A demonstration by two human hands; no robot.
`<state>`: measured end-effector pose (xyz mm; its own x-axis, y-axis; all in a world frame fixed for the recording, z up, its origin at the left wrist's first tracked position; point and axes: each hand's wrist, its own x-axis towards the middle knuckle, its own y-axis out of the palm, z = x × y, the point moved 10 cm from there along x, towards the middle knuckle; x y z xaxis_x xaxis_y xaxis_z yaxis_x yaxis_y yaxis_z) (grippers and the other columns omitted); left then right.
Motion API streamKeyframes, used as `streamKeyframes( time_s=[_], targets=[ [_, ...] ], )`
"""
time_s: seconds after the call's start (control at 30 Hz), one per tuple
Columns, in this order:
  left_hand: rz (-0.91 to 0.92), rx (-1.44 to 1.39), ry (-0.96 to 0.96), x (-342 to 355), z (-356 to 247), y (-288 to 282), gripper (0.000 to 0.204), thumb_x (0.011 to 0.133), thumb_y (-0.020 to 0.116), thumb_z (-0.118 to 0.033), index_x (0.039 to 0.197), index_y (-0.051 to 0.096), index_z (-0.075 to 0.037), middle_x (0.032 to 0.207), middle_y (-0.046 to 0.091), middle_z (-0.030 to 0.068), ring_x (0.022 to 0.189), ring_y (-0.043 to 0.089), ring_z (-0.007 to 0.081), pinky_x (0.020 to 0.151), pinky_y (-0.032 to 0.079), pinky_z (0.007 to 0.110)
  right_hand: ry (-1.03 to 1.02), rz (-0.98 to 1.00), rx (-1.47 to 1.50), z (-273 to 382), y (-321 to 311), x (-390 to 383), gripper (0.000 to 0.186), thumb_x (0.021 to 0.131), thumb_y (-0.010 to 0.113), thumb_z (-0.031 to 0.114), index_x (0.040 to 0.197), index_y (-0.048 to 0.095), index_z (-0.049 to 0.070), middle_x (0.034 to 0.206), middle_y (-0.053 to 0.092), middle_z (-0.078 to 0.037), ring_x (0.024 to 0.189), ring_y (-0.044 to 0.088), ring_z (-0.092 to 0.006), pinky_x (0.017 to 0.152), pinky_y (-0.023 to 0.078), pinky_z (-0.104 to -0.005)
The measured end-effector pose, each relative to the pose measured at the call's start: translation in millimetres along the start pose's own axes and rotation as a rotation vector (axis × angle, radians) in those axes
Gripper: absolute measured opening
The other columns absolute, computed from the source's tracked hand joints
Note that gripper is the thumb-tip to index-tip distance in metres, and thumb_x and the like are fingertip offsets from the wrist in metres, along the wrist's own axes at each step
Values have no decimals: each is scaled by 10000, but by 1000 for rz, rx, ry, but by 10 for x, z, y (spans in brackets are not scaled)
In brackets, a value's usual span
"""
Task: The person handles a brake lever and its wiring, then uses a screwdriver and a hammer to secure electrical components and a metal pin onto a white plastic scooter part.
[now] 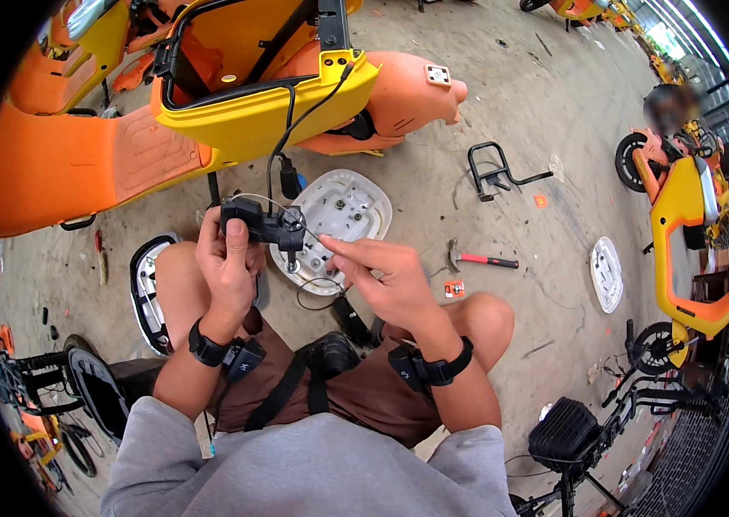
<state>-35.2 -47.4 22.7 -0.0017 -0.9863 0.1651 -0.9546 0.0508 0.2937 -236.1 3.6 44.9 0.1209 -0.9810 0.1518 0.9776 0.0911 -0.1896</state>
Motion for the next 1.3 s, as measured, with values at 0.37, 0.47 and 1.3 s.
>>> streamKeyframes(
  time_s=[0.37, 0.47, 1.3],
  targets=[
    [16, -168, -140, -11, 125, 207, 254, 1047, 556, -333, 1043, 503, -85, 650, 415, -43, 465, 326, 33, 415, 279, 210, 157, -117, 207, -210, 66, -40, 182, 1009, 589, 97, 1134, 569, -34, 958, 737, -163, 748, 658, -132, 675, 532, -265],
    [21, -220, -208, 4, 176, 260, 256, 1050, 548, -352, 1014, 494, -104, 646, 414, -39, 462, 319, 36, 406, 269, 210, 151, -106, 271, -210, 95, -19, 151, 998, 603, 81, 1096, 563, -27, 946, 736, -152, 741, 650, -125, 679, 522, -260],
    [-9, -266, -388, 11, 370, 316, 313, 1055, 503, -429, 957, 475, -134, 529, 332, -24, 368, 278, 77, 362, 218, 241, 452, -110, 178, -562, 137, 5, 217, 917, 740, 128, 1014, 665, -51, 793, 707, -68, 686, 619, -105, 613, 484, -245]
  ],
)
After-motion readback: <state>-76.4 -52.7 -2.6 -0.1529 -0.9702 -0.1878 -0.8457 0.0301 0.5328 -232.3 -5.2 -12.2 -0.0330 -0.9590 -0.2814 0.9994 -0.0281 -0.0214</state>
